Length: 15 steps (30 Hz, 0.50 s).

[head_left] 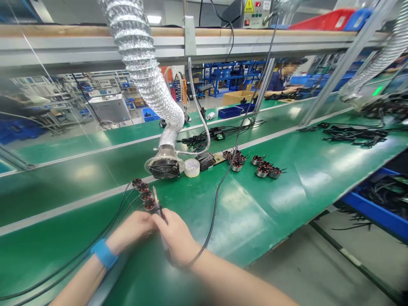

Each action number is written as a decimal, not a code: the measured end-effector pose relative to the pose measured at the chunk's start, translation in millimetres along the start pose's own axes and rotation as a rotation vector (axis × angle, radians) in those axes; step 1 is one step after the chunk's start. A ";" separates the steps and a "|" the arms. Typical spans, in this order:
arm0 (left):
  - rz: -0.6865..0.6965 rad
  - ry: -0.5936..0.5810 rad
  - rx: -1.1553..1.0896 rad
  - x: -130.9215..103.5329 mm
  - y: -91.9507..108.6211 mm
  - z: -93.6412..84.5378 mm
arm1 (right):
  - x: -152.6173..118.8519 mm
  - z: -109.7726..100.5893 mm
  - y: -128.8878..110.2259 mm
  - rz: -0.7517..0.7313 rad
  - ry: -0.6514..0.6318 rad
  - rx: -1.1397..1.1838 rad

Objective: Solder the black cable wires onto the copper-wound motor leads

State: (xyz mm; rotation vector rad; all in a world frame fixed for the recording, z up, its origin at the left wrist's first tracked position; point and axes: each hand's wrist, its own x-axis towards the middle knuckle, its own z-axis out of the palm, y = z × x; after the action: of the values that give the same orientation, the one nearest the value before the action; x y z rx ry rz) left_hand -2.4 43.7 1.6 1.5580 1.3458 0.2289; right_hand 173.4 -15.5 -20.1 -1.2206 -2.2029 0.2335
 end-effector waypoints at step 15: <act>0.204 0.081 0.205 -27.2 18.6 1.4 | -0.6 2.9 2.2 0.013 0.006 0.045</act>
State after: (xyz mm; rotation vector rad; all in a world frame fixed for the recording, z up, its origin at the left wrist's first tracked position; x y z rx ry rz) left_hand 0.5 23.2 27.3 1.8786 1.3049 0.2904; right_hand 173.5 -14.4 -23.5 -1.2103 -2.1740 0.2827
